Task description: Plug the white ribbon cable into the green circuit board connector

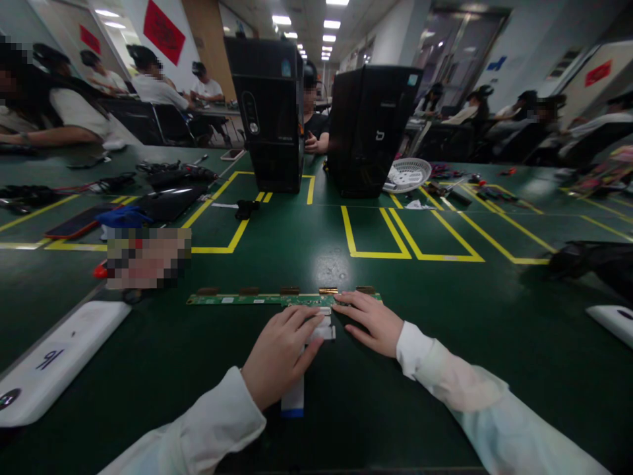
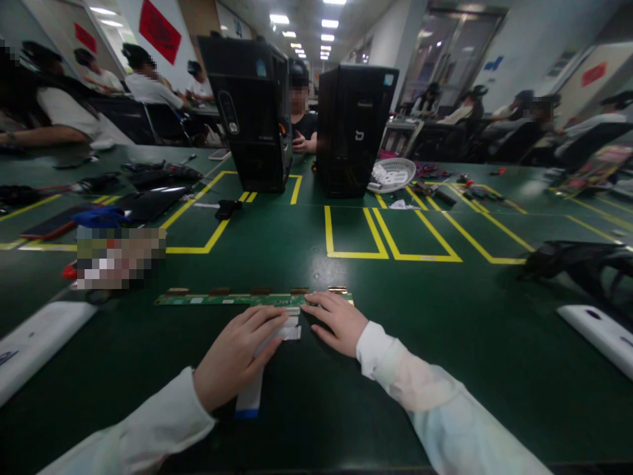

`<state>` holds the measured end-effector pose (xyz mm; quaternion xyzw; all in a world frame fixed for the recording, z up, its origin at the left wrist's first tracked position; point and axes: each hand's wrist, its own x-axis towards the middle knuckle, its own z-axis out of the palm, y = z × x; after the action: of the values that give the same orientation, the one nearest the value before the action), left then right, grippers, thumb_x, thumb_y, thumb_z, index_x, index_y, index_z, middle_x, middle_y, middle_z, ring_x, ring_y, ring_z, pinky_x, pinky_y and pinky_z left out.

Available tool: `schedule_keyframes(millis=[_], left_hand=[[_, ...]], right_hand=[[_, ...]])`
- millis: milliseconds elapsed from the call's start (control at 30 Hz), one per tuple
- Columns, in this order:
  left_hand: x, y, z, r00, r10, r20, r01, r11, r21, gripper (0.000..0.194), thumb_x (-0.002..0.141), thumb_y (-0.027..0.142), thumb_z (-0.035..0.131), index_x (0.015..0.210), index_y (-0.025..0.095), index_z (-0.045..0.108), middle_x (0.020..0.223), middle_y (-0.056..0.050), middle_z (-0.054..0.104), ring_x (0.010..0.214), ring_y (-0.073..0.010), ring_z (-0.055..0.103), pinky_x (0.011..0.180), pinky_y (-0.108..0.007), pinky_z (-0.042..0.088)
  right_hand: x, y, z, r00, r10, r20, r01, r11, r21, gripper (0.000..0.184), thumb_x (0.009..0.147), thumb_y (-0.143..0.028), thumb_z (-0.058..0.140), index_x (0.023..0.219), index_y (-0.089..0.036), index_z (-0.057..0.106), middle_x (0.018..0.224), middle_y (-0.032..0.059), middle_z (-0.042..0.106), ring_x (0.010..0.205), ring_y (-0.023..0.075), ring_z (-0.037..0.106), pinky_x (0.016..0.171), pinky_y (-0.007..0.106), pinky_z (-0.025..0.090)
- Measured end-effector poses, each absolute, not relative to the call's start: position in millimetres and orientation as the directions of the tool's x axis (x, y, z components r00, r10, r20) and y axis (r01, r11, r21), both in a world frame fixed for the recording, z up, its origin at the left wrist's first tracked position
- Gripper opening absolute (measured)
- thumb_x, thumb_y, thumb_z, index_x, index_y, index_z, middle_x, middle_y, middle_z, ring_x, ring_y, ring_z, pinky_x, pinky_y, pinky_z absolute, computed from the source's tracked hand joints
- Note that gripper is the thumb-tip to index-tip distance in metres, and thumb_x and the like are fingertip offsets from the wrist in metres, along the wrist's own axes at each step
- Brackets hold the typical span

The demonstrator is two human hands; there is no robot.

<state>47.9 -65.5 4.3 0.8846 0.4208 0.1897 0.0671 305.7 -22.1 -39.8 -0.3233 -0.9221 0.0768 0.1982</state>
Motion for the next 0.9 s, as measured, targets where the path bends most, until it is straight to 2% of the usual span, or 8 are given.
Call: schedule_keyframes(millis=[167, 367, 467, 600, 667, 733, 900], left_hand=[[34.6, -55.7, 13.7, 0.488, 0.835, 0.253, 0.782, -0.548, 0.298, 0.035, 0.098, 0.032, 0.041, 0.124, 0.019, 0.062, 0.124, -0.008, 0.066, 0.114, -0.0225, 0.06, 0.098, -0.045, 0.051], [14.8, -46.1, 23.6, 0.374, 0.892, 0.254, 0.842, -0.442, 0.31, 0.041, 0.098, 0.038, 0.039, 0.123, 0.016, 0.063, 0.127, -0.01, 0.063, 0.116, -0.023, 0.06, 0.101, -0.046, 0.049], [3.2, -58.1, 21.0, 0.353, 0.912, 0.209, 0.86, -0.405, 0.31, 0.044, 0.096, 0.044, 0.04, 0.126, 0.02, 0.063, 0.134, -0.01, 0.061, 0.122, -0.0256, 0.058, 0.101, -0.048, 0.05], [-23.6, -94.1, 5.3, 0.305, 0.947, 0.098, 0.906, -0.321, 0.276, 0.047, 0.094, 0.052, 0.041, 0.132, 0.031, 0.059, 0.143, -0.004, 0.055, 0.129, -0.0263, 0.055, 0.104, -0.05, 0.048], [-42.3, -112.5, -6.8, 0.249, 0.961, 0.121, 0.927, -0.272, 0.257, 0.048, 0.093, 0.054, 0.04, 0.131, 0.031, 0.061, 0.141, -0.004, 0.058, 0.125, -0.0268, 0.058, 0.102, -0.049, 0.05], [-61.5, -126.3, -19.8, 0.177, 0.963, 0.202, 0.948, -0.222, 0.229, 0.051, 0.092, 0.056, 0.04, 0.128, 0.028, 0.063, 0.138, -0.007, 0.06, 0.122, -0.0287, 0.06, 0.1, -0.05, 0.052], [-88.1, -138.3, -41.0, 0.065, 0.933, 0.354, 0.974, -0.137, 0.183, 0.05, 0.093, 0.051, 0.038, 0.125, 0.022, 0.063, 0.132, -0.013, 0.062, 0.123, -0.0317, 0.058, 0.099, -0.053, 0.051]], right_hand=[[305.3, -22.2, -36.7, -0.715, 0.625, 0.314, 0.562, 0.781, -0.273, 0.043, 0.095, -0.026, 0.047, 0.136, -0.016, 0.053, 0.142, 0.0153, 0.052, 0.133, 0.0273, 0.045, 0.11, 0.051, 0.041], [304.3, -22.4, -32.6, -0.719, 0.628, 0.299, 0.564, 0.778, -0.277, 0.043, 0.095, -0.026, 0.047, 0.136, -0.016, 0.054, 0.14, 0.0162, 0.054, 0.132, 0.0275, 0.047, 0.107, 0.052, 0.042], [304.6, -22.5, -33.1, -0.714, 0.633, 0.299, 0.574, 0.774, -0.269, 0.043, 0.094, -0.025, 0.049, 0.137, -0.017, 0.053, 0.142, 0.0163, 0.052, 0.135, 0.0277, 0.044, 0.109, 0.052, 0.04], [303.6, -24.2, -32.9, -0.711, 0.614, 0.342, 0.566, 0.789, -0.241, 0.043, 0.094, -0.023, 0.049, 0.137, -0.015, 0.053, 0.144, 0.0178, 0.049, 0.139, 0.0279, 0.039, 0.111, 0.052, 0.038], [300.5, -27.1, -31.3, -0.715, 0.605, 0.349, 0.558, 0.796, -0.236, 0.042, 0.095, -0.023, 0.048, 0.136, -0.016, 0.054, 0.144, 0.0171, 0.049, 0.139, 0.0279, 0.038, 0.111, 0.053, 0.038], [295.1, -31.5, -28.8, -0.725, 0.603, 0.332, 0.55, 0.798, -0.248, 0.041, 0.096, -0.024, 0.047, 0.136, -0.017, 0.054, 0.145, 0.0155, 0.048, 0.14, 0.0276, 0.037, 0.112, 0.052, 0.038], [280.9, -42.9, -19.9, -0.755, 0.607, 0.248, 0.549, 0.792, -0.267, 0.043, 0.096, -0.027, 0.048, 0.139, -0.021, 0.053, 0.149, 0.0125, 0.045, 0.142, 0.0271, 0.032, 0.114, 0.053, 0.034]])
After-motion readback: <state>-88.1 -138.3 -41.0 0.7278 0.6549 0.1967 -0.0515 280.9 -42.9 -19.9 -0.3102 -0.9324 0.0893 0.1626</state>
